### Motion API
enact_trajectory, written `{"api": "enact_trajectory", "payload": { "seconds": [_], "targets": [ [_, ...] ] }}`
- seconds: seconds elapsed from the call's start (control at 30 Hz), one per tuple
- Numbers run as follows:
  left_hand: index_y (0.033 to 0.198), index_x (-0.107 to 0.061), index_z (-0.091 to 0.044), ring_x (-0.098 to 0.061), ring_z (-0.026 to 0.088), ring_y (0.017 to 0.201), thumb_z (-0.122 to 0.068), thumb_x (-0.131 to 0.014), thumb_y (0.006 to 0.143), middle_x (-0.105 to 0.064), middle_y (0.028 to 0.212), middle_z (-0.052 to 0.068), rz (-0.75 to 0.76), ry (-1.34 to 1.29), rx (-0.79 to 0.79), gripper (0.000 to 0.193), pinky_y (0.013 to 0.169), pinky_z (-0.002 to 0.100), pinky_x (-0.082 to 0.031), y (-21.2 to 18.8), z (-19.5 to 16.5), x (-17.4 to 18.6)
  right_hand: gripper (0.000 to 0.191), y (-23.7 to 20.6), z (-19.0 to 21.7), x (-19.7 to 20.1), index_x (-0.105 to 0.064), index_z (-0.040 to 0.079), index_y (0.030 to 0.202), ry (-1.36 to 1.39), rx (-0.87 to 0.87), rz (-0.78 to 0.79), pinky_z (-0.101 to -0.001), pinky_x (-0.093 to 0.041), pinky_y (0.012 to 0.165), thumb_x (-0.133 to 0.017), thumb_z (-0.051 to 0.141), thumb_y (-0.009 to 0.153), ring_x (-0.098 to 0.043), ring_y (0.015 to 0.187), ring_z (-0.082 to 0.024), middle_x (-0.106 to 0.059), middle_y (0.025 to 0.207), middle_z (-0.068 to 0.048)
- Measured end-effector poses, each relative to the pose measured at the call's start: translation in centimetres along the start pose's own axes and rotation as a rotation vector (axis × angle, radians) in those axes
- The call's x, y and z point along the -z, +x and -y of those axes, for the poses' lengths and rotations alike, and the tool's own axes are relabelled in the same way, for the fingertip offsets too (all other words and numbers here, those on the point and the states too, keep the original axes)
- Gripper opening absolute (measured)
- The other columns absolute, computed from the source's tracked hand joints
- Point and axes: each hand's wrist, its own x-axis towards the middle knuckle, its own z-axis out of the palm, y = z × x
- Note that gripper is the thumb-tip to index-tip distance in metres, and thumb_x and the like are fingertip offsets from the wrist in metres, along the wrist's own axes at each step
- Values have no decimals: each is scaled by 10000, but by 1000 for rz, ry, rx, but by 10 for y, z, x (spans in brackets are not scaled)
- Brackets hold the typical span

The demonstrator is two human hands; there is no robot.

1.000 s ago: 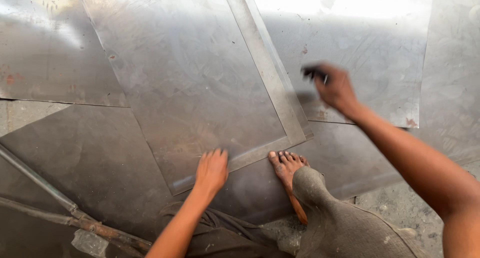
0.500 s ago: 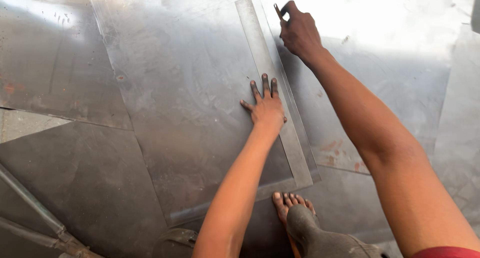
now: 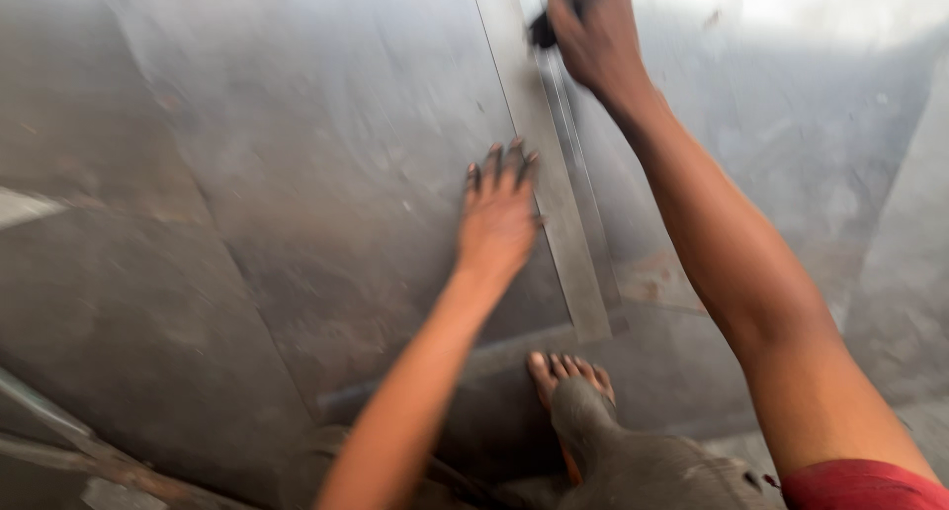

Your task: The person uses a metal ruler and a marking tool to draw straight lines on a large metal sheet. They reposition the ruler multiple times to create intersecting lines and then lift a section of the sheet.

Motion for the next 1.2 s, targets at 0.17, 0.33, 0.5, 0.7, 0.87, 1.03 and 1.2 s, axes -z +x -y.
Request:
{"api": "enact_trajectory", "payload": {
  "seconds": [0.17,0.33,0.5,0.7,0.87,1.03,1.2],
  "targets": [
    [1336,-601,-36,-474,379,1339,-341,-738,902,-556,1389,167,26,-97,-39,548,1116,493,-393,-153,43,-23,531,-180,34,43,-431,58,1518,571,-426,263,-379,-650,850,-491,-35,999,-765,916,-237,-744,1022,-201],
    [1302,-600,-28,-511,399,1258,-275,-779,801,-577,1308,192,111,7,-58,587,1033,505,-435,-265,68,-34,500,-299,84,52,-606,154,1343,-214,-152,480,-380,-577,908,-628,1,867,-708,1070,-222,-724,1220,-65],
    [1273,-603,7,-557,375,1203,-95,-765,745,-597,1263,188,45,118,-73,563,1008,473,-475,-301,67,-42,726,-350,102,35,-571,181,1415,-732,251,849,-405,-525,852,-764,224,716,-612,1051,-251,-611,1317,-49],
    [1128,-636,7,-593,344,1135,-39,-741,762,-621,1198,176,-50,241,-125,384,954,456,-496,-311,65,-40,630,-363,79,25,-574,135,1398,-758,417,792,-378,-543,891,-747,348,830,-627,1102,-238,-623,1311,-55],
    [1141,-632,29,-603,333,1120,-63,-774,745,-627,1161,178,-10,254,-141,432,969,438,-498,-310,65,-37,576,-364,73,28,-573,138,1399,-767,410,832,-377,-551,875,-725,355,888,-646,1101,-237,-618,1321,-65],
    [1217,-616,56,-606,320,1111,-82,-804,708,-632,1170,175,-26,254,-141,561,969,427,-491,-308,66,-37,655,-363,74,27,-557,142,1407,-759,401,848,-377,-553,872,-770,333,818,-643,1127,-232,-608,1342,-60],
    [1217,-615,52,-601,330,1141,-123,-842,680,-636,1175,177,-18,263,-155,609,979,434,-471,-307,65,-34,724,-361,73,29,-540,156,1420,-761,399,870,-375,-550,885,-815,308,768,-632,1159,-217,-594,1356,-49]
  ]
}}
